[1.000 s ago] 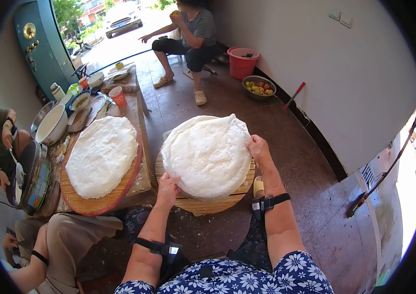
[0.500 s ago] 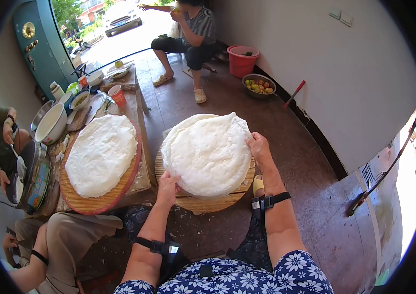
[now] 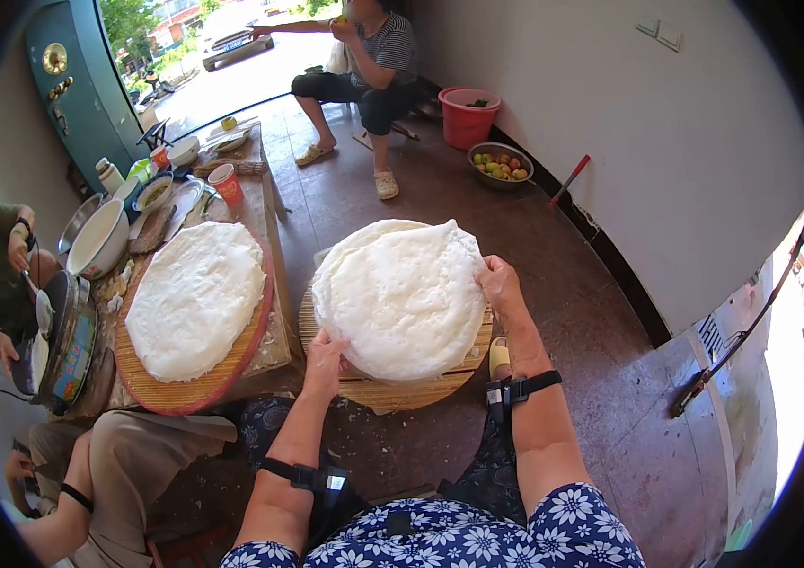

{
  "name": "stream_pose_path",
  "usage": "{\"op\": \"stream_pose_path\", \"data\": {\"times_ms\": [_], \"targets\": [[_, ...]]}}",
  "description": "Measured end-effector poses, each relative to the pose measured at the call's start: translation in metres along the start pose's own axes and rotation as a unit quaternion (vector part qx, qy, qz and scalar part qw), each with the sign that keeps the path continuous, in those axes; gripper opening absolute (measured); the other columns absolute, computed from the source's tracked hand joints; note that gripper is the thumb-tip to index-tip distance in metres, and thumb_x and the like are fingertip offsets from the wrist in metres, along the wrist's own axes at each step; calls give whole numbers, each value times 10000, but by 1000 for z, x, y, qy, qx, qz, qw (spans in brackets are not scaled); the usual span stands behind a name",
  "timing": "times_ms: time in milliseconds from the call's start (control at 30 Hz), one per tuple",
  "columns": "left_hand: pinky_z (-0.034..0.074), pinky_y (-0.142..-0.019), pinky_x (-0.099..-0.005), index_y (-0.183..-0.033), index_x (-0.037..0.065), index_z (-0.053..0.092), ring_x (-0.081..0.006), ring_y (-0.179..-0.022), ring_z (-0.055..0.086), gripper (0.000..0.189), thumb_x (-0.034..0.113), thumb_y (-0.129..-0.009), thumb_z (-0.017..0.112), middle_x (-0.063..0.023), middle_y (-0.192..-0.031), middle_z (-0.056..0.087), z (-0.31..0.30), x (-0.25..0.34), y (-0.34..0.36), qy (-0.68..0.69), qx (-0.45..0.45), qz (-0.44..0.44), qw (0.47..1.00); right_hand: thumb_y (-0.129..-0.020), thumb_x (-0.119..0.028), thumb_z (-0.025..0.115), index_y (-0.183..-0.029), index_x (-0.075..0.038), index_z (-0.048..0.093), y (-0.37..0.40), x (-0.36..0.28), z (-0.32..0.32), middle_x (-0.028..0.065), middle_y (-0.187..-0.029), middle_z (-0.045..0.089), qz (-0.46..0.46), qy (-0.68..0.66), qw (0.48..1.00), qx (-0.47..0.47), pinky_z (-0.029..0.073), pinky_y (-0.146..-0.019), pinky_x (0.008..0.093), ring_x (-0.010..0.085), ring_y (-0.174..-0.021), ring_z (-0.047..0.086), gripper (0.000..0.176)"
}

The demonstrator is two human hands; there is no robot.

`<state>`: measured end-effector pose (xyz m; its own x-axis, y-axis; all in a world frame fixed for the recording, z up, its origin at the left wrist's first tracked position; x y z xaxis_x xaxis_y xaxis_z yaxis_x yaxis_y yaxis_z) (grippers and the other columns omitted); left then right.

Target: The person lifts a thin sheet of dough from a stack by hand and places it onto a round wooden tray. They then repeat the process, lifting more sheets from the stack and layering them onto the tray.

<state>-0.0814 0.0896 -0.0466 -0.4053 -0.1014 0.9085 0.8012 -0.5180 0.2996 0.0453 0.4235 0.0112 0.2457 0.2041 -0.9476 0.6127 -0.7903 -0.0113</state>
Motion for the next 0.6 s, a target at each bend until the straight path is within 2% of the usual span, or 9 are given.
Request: {"op": "stream_pose_path", "data": {"times_ms": [233, 600], "targets": [[521, -596, -263, -1134, 61, 540, -135, -749, 620, 298, 21, -841, 500, -42, -975, 630, -3, -4, -5, -29, -12, 7, 999, -751, -121, 572, -917, -18, 638, 1, -3, 0, 93, -845, 669, -5, 28, 1000, -3, 469, -723, 305, 165, -772, 615, 206], [524, -593, -259, -1127, 53, 540, -135, -737, 624, 292, 25, -839, 501, -42, -968, 632, -4, -7, -8, -38, -16, 10, 999, -796, -158, 582, -905, -14, 639, 5, -9, 0, 86, -812, 667, 1, 34, 999, -8, 466, -686, 305, 150, -732, 607, 189]]}}
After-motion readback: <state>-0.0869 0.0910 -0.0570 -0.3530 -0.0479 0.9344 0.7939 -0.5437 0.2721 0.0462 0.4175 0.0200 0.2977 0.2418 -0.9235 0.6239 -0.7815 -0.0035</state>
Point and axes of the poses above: each hand's wrist, its own y-axis away from the middle knuckle, its own z-axis out of the palm, x = y × z, the point moved 10 cm from there along -y, towards the middle knuckle
